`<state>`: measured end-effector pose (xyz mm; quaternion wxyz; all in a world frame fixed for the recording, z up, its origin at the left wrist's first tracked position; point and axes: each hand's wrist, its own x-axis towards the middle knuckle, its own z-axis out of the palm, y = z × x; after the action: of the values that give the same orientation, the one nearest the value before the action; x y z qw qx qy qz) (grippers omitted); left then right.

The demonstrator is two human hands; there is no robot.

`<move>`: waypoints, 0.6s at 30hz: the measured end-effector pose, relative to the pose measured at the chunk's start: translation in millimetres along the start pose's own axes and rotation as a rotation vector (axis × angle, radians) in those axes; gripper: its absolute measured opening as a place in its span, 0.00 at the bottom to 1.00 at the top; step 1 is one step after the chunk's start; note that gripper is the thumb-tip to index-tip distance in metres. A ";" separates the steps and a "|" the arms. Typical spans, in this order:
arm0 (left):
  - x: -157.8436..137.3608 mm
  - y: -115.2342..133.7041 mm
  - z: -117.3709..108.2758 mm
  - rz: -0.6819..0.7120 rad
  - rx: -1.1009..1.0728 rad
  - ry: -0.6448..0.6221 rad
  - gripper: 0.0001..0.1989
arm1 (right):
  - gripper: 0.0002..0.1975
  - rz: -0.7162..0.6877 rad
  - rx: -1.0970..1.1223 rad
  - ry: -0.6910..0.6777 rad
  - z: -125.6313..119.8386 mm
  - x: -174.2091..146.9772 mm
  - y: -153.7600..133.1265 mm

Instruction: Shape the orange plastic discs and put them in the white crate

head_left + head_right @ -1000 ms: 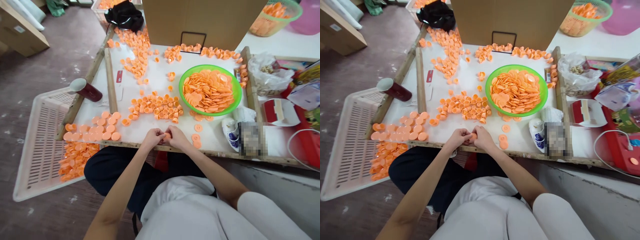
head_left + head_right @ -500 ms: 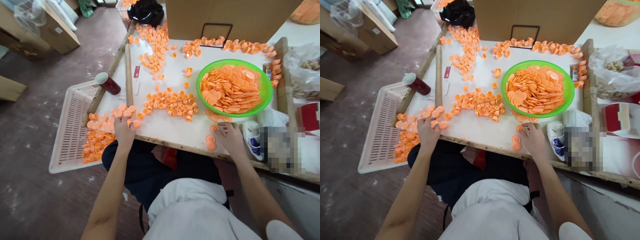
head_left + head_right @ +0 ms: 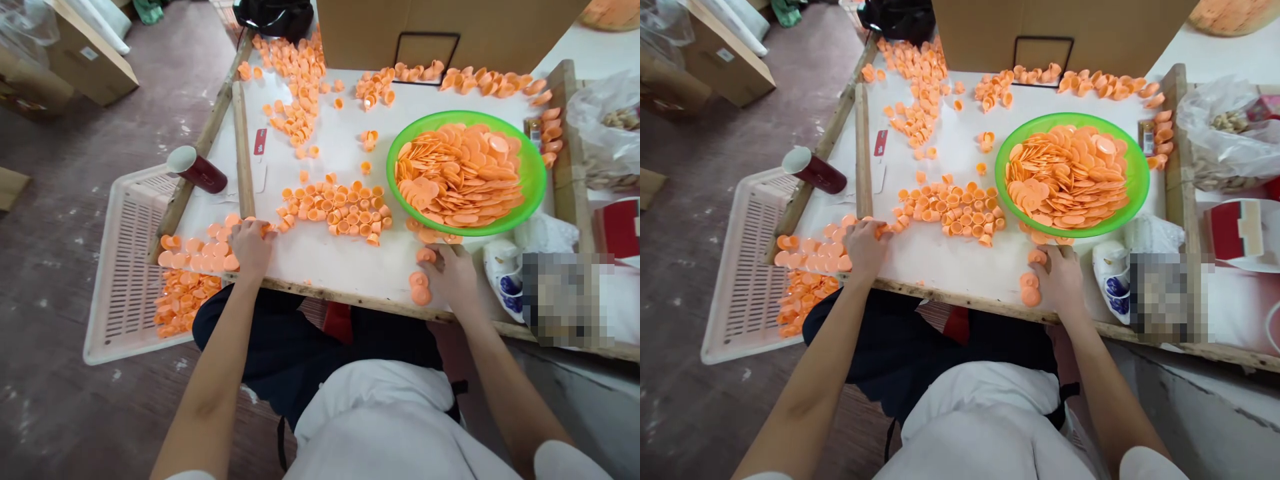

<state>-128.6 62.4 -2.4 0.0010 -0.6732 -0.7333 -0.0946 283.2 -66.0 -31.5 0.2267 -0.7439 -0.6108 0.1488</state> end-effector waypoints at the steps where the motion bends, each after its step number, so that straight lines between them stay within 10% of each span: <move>1: 1.2 -3.9 -3.7 -0.004 0.010 -0.004 0.12 | 0.15 0.023 0.016 -0.005 -0.4 0.6 -0.9; 9: -39.7 66.5 -45.6 -0.045 -0.363 -0.050 0.12 | 0.11 0.116 0.270 -0.004 3.5 -8.7 -1.5; 13: -87.8 125.4 -27.0 0.095 -0.700 -0.460 0.08 | 0.14 0.087 0.509 -0.126 18.3 -22.9 -20.4; 18: -105.9 141.4 6.3 0.078 -0.780 -0.429 0.08 | 0.14 0.029 0.708 -0.297 30.8 -30.3 -57.6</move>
<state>21.7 -30.5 -2.8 -0.4016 -0.6547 -0.6005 -0.2224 213.1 -82.1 -29.5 0.3767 -0.5985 -0.5370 0.4599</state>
